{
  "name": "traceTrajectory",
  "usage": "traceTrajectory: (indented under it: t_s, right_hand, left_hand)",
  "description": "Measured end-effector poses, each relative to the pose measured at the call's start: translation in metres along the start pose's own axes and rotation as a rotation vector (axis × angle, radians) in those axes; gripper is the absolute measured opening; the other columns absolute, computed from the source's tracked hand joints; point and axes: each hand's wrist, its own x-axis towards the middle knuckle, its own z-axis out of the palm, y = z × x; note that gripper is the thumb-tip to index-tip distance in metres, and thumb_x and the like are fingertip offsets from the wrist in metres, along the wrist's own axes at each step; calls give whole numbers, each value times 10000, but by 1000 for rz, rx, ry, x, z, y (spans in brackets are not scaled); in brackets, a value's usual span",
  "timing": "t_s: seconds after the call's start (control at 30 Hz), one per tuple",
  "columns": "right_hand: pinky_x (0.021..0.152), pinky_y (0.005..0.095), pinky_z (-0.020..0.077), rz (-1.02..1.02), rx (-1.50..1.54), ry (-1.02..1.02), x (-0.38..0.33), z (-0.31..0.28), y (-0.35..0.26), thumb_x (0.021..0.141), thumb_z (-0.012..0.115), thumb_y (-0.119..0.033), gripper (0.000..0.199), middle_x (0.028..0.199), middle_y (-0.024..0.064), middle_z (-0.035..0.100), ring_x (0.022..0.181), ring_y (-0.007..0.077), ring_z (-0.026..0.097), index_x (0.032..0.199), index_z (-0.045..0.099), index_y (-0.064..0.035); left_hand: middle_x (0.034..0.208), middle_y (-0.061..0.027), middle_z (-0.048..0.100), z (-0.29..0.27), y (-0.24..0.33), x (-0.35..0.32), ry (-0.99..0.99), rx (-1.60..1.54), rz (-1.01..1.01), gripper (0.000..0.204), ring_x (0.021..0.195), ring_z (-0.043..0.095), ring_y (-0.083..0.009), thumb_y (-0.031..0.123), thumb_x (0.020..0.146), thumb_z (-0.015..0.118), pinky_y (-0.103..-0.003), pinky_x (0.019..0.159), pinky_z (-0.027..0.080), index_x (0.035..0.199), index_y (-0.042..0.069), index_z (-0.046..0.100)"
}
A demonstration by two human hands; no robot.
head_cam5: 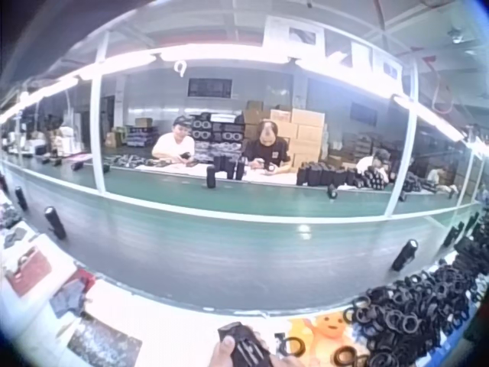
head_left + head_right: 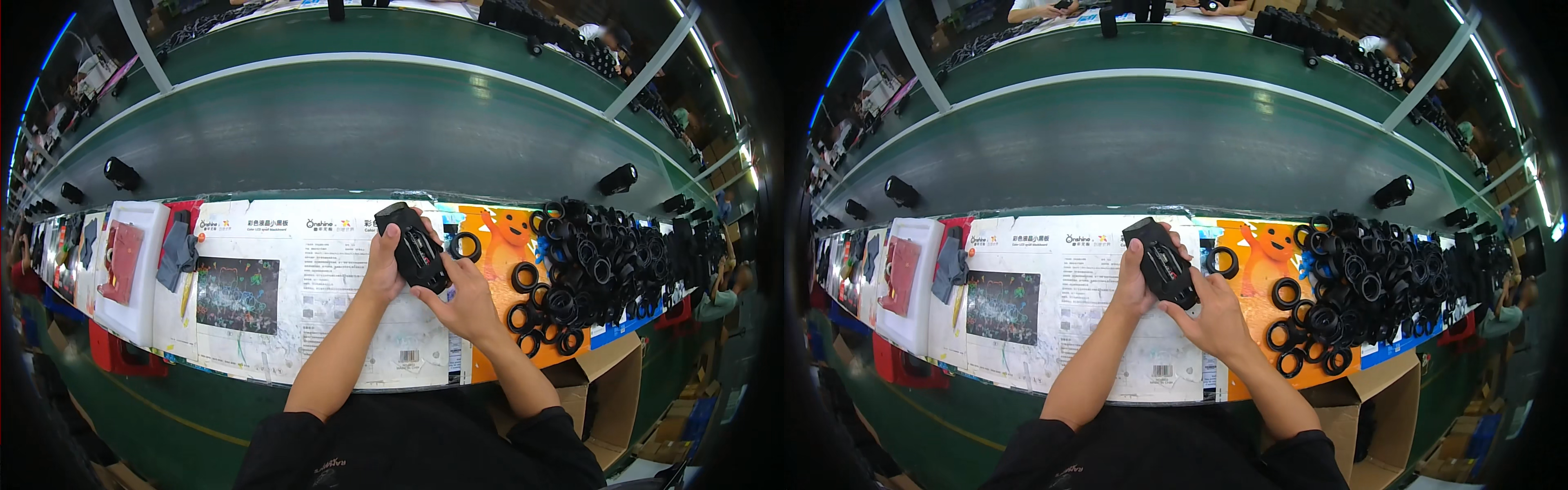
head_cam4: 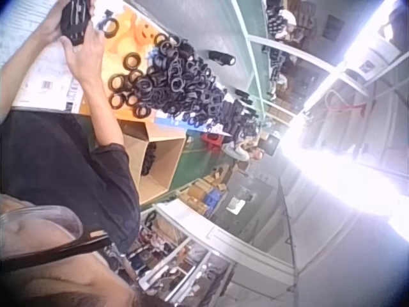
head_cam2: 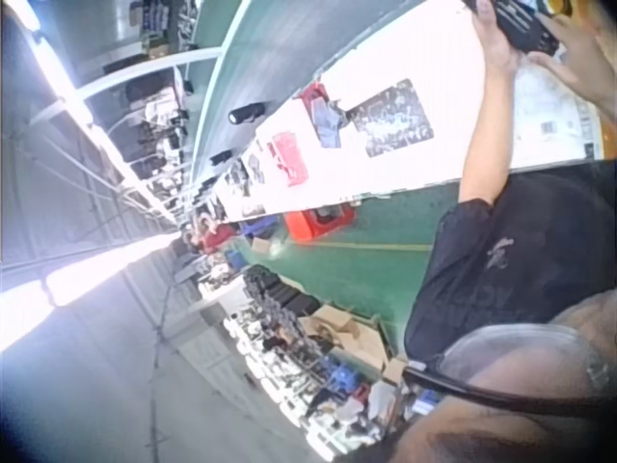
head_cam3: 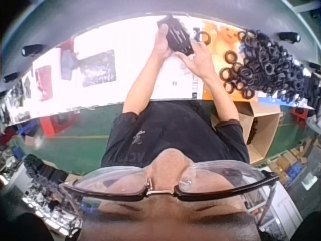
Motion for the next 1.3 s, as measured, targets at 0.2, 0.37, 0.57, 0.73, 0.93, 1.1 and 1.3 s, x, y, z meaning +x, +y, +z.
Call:
traceTrajectory:
  t_s: [0.2,0.37,0.57,0.73,0.93,1.1,1.3]
  right_hand:
    - [722,386,532,-19,37,0,0,-6,1,851,912,-411,748,962,166,635,840,285,643,1311,646,115]
    - [718,376,533,-38,69,40,-3,-4,1,853,913,-389,708,958,164,640,825,277,639,1275,655,117]
    - [714,376,536,-61,58,62,-7,2,9,832,934,-355,677,942,162,644,813,287,639,1253,665,102]
    - [721,377,540,-94,79,-54,0,-11,13,862,908,-313,573,936,143,672,831,286,655,1257,704,49]
    - [906,401,551,-134,-74,-182,42,-75,65,986,730,-136,224,1079,99,706,1040,309,684,1196,797,-97]
    - [1016,409,553,-109,-201,-382,49,-82,91,965,747,-119,217,1265,73,655,1184,293,643,1170,810,-87]
    - [1071,396,549,-158,85,-270,62,-76,98,957,763,-72,191,1393,104,686,1228,288,682,1144,796,-46]
  left_hand:
    - [1144,-135,670,12,-4,-4,44,32,58,801,1049,727,-285,644,939,760,-419,920,640,1395,30,520]
    - [1121,-134,689,12,-3,-6,30,121,25,819,1036,735,-279,639,910,797,-406,912,641,1377,20,533]
    - [1088,-130,706,10,-2,-4,11,125,-12,719,1006,746,-281,555,915,828,-408,905,645,1315,17,568]
    - [1080,-139,715,5,10,-3,11,154,-46,687,980,760,-287,530,908,836,-426,898,657,1279,12,581]
    - [1071,-130,726,-1,24,-4,-30,388,-54,683,944,751,-247,566,889,833,-365,818,631,1236,19,614]
    - [1079,-111,726,-3,15,-5,-73,483,-77,628,984,729,-225,427,861,901,-365,860,622,1241,21,609]
    - [1226,-64,713,1,16,-7,-97,566,-147,711,1105,676,-157,259,856,928,-327,1006,557,1426,30,570]
